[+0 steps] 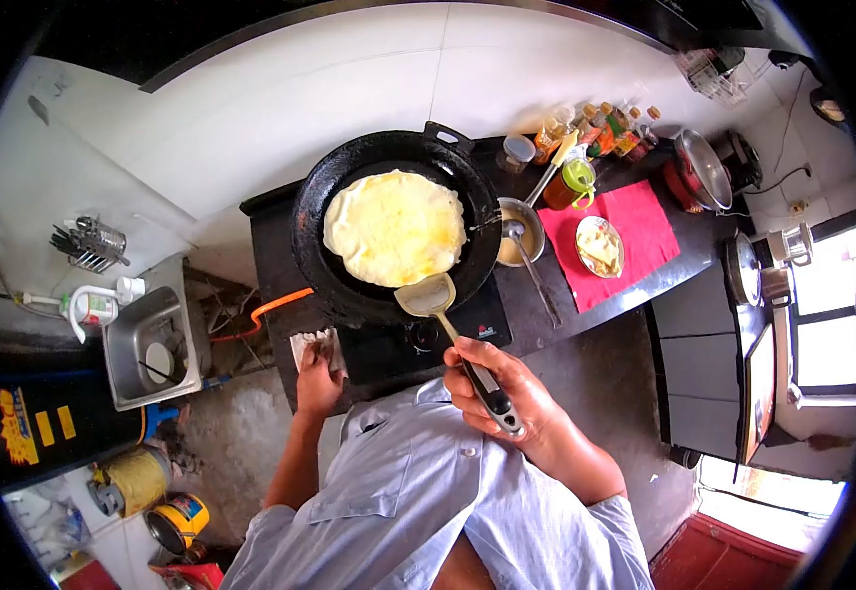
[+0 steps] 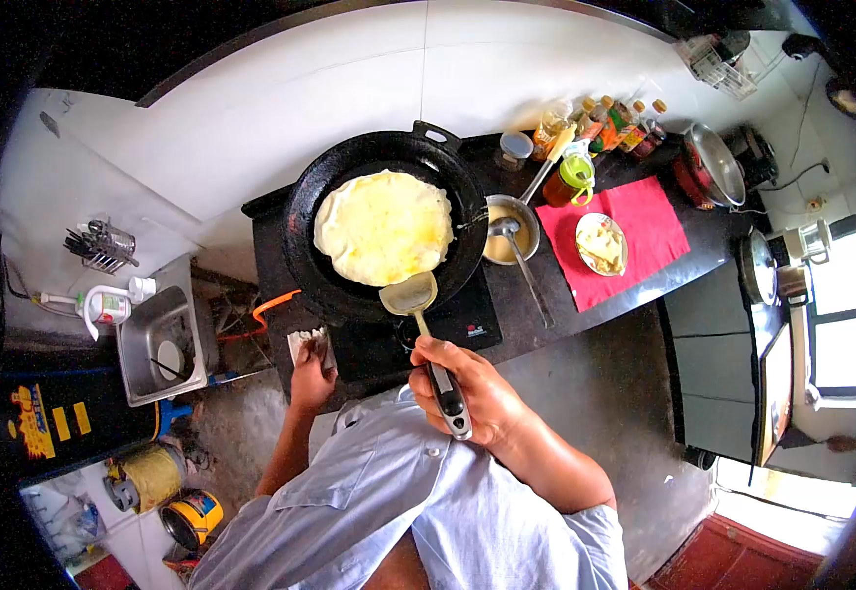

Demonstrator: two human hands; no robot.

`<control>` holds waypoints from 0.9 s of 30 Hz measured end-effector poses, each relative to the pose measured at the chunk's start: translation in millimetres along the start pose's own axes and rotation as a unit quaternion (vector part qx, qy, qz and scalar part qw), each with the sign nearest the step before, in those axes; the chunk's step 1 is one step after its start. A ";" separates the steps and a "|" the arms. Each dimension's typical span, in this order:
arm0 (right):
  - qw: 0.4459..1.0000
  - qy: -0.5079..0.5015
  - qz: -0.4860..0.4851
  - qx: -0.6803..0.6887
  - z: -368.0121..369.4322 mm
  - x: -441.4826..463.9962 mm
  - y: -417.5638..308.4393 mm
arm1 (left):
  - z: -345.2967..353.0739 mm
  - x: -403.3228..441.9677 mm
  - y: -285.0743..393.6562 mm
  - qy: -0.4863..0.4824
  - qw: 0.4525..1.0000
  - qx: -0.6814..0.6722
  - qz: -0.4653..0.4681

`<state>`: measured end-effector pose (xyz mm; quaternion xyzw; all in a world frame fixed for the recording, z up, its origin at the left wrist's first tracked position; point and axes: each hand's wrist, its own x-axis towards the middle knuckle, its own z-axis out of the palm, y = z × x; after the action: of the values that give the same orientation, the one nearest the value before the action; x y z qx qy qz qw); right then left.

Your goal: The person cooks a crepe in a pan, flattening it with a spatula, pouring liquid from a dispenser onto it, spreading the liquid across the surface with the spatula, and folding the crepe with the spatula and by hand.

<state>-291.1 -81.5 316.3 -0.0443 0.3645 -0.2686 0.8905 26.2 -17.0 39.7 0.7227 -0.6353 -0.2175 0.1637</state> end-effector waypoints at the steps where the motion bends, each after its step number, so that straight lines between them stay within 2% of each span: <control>1: 1.000 0.008 -0.002 -0.012 1.1 0.7 0.2 | 0.7 1.0 -0.7 -0.003 1.000 0.002 -0.002; 16: 1.000 -0.005 -0.004 -0.004 -5.2 -1.4 8.2 | -10.3 2.3 9.7 -0.019 1.000 -0.016 -0.009; 23: 1.000 -0.001 0.022 0.007 -4.3 -9.4 7.0 | -5.7 -1.2 5.5 0.004 1.000 0.021 0.020; 27: 0.995 -0.062 0.061 0.058 -5.6 0.6 6.1 | -0.3 0.7 0.9 0.007 1.000 0.011 0.018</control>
<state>-291.9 -76.0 310.1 0.0131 0.2948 -0.2310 0.9271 25.7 -17.8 40.3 0.7143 -0.6495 -0.2024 0.1640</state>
